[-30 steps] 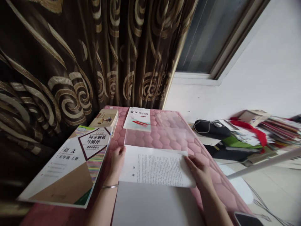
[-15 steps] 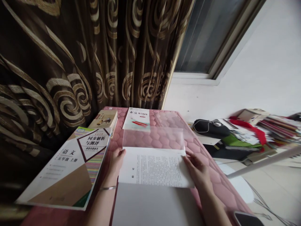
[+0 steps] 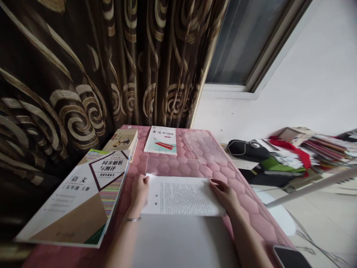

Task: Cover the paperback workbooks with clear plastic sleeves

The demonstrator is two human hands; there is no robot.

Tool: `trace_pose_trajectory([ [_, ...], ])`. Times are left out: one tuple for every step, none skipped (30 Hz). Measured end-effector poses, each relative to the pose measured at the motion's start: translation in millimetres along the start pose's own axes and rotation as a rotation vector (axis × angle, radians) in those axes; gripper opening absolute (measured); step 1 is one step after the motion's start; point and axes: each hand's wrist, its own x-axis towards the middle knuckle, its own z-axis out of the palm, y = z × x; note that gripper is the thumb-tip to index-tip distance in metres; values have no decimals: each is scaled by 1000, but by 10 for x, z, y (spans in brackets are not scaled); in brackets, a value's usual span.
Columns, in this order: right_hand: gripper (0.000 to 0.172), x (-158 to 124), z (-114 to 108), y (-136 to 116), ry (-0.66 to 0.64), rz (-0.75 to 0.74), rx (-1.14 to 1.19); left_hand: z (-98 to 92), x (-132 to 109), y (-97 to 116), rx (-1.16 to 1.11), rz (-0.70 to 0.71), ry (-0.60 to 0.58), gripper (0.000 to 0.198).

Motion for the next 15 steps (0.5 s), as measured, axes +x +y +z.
trace_pose_trajectory([
  [41,-5,-14,-18,3,-13,-36,-1,0,8,26,1,-1,17],
  [40,-17,-27,-47,12,-40,-89,-4,-1,17,47,1,1,18],
  [38,-37,-36,-87,24,-87,-157,-8,-4,24,64,2,3,18],
  [35,-66,-38,-139,31,-155,-234,-11,-8,31,78,3,6,18],
  [32,-102,-28,-200,23,-241,-310,-14,-11,36,92,2,10,18],
  [29,-146,-7,-268,-5,-336,-375,-16,-14,41,103,-1,12,19],
  [28,-195,26,-339,-52,-428,-427,-17,-17,46,112,-4,13,19],
  [29,-247,70,-408,-113,-502,-466,-19,-19,52,118,-8,11,19],
  [31,-297,121,-471,-174,-554,-500,-20,-22,58,121,-11,9,20],
  [32,-344,176,-524,-223,-584,-536,-22,-24,66,124,-16,7,21],
  [34,-382,230,-562,-256,-594,-574,-24,-28,73,128,-20,6,21],
  [35,-411,281,-586,-279,-591,-607,-26,-33,81,135,-23,7,22],
  [36,-430,326,-595,-297,-586,-632,-27,-40,88,142,-26,9,23],
  [37,-438,366,-593,-312,-585,-648,-28,-47,94,149,-27,12,23],
  [37,-438,400,-582,-325,-591,-655,-29,-54,99,156,-26,16,23],
])
